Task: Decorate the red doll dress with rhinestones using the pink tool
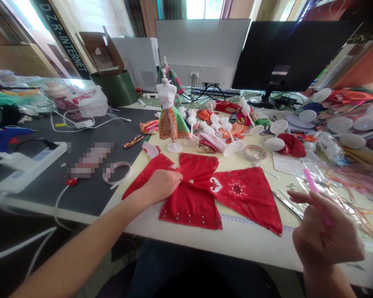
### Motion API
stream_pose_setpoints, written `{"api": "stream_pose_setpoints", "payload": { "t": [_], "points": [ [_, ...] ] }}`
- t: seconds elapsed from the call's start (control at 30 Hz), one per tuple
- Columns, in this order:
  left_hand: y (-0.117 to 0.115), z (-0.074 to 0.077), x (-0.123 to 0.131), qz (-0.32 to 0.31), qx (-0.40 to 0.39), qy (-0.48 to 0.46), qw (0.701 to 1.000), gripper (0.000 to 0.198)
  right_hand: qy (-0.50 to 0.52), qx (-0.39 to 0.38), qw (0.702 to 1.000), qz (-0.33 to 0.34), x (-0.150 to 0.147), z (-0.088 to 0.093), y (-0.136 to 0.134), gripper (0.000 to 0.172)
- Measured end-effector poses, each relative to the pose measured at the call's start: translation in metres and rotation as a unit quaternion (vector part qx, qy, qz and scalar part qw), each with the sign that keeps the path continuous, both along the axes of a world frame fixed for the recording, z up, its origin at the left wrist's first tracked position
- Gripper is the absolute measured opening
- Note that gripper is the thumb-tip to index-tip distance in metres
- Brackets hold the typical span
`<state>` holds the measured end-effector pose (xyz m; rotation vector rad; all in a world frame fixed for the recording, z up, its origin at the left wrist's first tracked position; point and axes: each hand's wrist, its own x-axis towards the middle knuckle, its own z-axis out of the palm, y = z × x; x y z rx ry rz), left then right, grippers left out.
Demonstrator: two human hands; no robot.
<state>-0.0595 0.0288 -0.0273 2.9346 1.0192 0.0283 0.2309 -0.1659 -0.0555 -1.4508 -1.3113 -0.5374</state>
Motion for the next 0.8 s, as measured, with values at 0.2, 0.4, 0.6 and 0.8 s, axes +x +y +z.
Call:
{"api": "stream_pose_setpoints", "payload": {
  "t": [0.2,0.4,0.6,0.8],
  "points": [
    [0.024,0.003,-0.014,0.042,0.026,-0.008,0.999,0.027,0.003,0.042,0.999,0.002,-0.013,0.016,0.000,0.034],
    [0.032,0.007,-0.016,0.094,0.055,-0.027,0.994,0.030,-0.063,0.002,0.997,0.049,-0.014,0.016,0.002,0.042],
    [0.011,0.001,0.000,0.078,0.041,-0.049,0.995,0.030,-0.270,-0.171,0.938,0.136,-0.015,0.014,0.021,0.031],
    [0.027,-0.002,0.012,0.093,0.013,-0.046,0.994,0.028,-0.307,-0.276,0.903,0.123,-0.013,0.001,0.024,0.032]
  ]
}}
